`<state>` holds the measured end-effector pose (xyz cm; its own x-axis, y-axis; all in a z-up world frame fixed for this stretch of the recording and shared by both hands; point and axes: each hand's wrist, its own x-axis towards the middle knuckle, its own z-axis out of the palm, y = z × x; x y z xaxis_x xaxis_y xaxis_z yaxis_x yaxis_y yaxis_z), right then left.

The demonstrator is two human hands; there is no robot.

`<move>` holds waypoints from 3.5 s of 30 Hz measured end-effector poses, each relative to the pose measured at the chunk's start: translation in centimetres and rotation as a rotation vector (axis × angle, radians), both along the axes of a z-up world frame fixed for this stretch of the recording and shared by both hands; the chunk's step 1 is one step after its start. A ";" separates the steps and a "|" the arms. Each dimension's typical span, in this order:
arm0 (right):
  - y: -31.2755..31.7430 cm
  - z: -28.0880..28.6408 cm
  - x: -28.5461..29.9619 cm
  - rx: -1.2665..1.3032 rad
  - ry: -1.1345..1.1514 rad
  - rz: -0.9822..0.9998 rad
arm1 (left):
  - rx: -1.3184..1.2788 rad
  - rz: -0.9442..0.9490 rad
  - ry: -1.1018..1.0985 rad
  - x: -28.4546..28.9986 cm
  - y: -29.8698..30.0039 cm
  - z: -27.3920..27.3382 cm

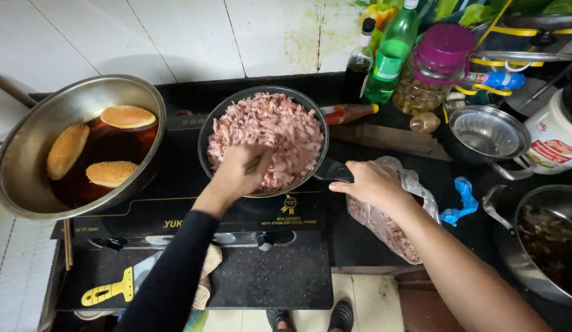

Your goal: Preparing and topping mini pizza-like bakery snacks with sauce and sliced sausage in a commercial kitchen.

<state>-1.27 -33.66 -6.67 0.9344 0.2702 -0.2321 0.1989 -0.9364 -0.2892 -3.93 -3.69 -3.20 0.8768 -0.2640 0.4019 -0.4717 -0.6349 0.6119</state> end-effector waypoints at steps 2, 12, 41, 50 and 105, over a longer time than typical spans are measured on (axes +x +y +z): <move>0.2 0.3 0.0 -0.004 -0.003 -0.001 | -0.016 -0.036 0.111 -1.7 1.0 3.0; -0.5 -1.4 0.4 -0.006 -0.027 0.014 | 0.061 -0.272 -0.022 -3.2 3.2 3.4; 0.0 0.8 0.0 0.027 -0.001 -0.003 | 0.045 -0.069 0.060 -5.5 2.4 2.6; 0.2 1.0 -0.1 0.034 0.020 0.000 | 0.080 -0.168 0.088 -7.3 0.4 7.7; -0.4 -0.4 0.8 0.063 -0.040 0.074 | 0.014 0.449 -0.244 -14.2 -1.7 2.4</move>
<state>-0.44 -34.11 -7.08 0.9196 0.3515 -0.1753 0.2792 -0.8989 -0.3378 -18.09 -5.39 -0.78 0.7861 0.1100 0.6082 -0.2788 -0.8151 0.5078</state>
